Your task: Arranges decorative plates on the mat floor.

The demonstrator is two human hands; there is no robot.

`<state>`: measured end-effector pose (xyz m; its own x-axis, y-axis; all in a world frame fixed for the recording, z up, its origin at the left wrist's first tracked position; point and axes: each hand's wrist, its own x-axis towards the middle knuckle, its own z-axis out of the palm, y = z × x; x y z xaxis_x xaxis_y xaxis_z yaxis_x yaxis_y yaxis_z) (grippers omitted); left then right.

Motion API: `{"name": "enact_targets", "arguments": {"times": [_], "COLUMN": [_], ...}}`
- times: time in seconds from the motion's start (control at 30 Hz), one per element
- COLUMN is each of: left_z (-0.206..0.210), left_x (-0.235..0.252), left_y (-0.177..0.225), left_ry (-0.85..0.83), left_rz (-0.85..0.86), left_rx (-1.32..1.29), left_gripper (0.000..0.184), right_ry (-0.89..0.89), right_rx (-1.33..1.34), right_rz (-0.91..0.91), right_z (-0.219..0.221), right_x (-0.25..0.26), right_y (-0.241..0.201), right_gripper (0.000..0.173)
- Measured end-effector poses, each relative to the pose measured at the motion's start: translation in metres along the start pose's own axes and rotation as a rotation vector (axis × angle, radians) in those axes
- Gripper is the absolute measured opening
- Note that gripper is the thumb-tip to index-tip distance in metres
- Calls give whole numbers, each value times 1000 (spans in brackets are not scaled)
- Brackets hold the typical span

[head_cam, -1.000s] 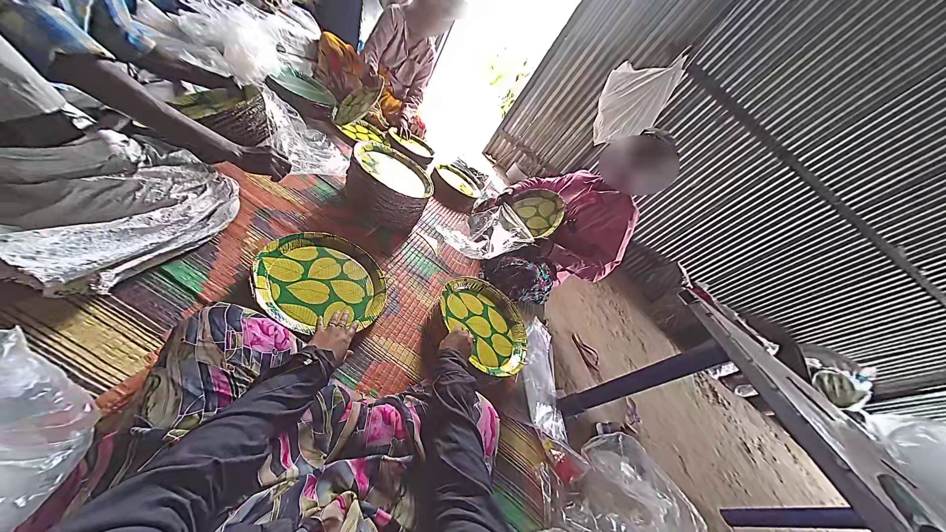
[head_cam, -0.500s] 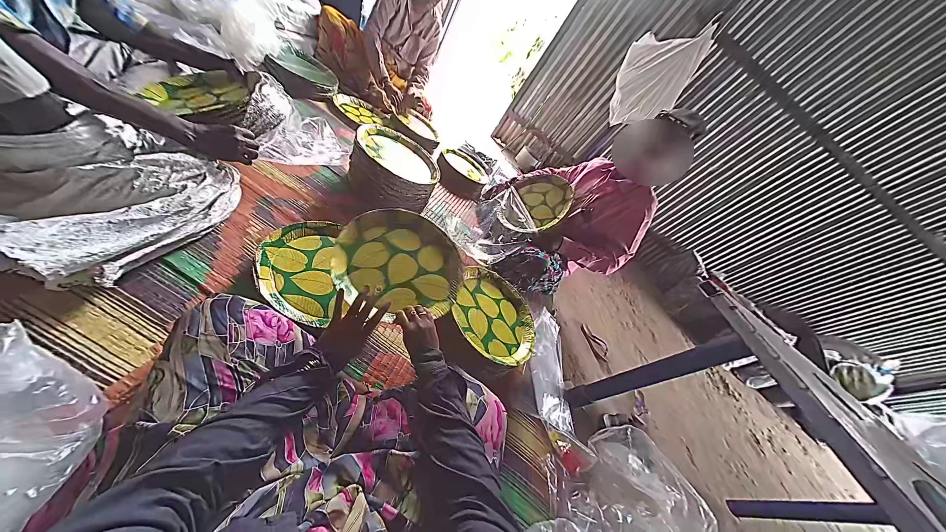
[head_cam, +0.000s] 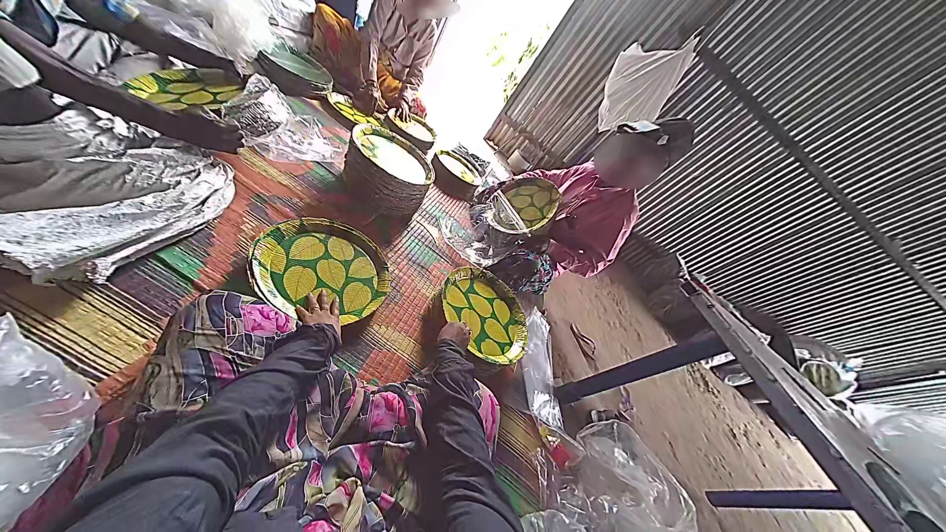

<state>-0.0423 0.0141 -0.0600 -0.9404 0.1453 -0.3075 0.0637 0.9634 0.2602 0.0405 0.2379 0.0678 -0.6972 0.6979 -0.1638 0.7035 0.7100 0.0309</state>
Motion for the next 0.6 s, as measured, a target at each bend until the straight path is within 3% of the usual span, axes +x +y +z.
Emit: {"name": "enact_targets", "arguments": {"times": [0.1,0.17,0.23,0.3,0.4,0.47,0.5,0.57,0.6], "left_z": [-13,-33,-45,-50,-42,-30,-30,-25,-25], "left_x": [19,9,-5,-21,-45,-49,-52,-53,-52], "left_y": [-11,-16,-15,-8,3,10,13,17,18], "left_ry": [-31,-116,-178,-175,152,504,584,786,787], "left_rz": [8,54,121,270,526,682,735,822,816], "left_rx": [15,62,81,26,-171,-200,-187,-151,-130], "left_gripper": [89,86,89,80,76,67,60,51,53], "right_ry": [-9,-20,96,308,544,707,824,861,819], "right_rx": [64,75,29,87,179,102,51,3,-10], "right_rz": [-35,-43,-65,-98,-324,-626,-798,-1057,-1099], "right_z": [-13,-23,-33,-38,-24,-2,14,25,26], "right_x": [-2,4,8,7,-4,-12,-5,-6,-7], "right_y": [7,20,37,47,39,25,18,2,-5], "right_gripper": [37,37,41,44,39,35,32,27,28]}}
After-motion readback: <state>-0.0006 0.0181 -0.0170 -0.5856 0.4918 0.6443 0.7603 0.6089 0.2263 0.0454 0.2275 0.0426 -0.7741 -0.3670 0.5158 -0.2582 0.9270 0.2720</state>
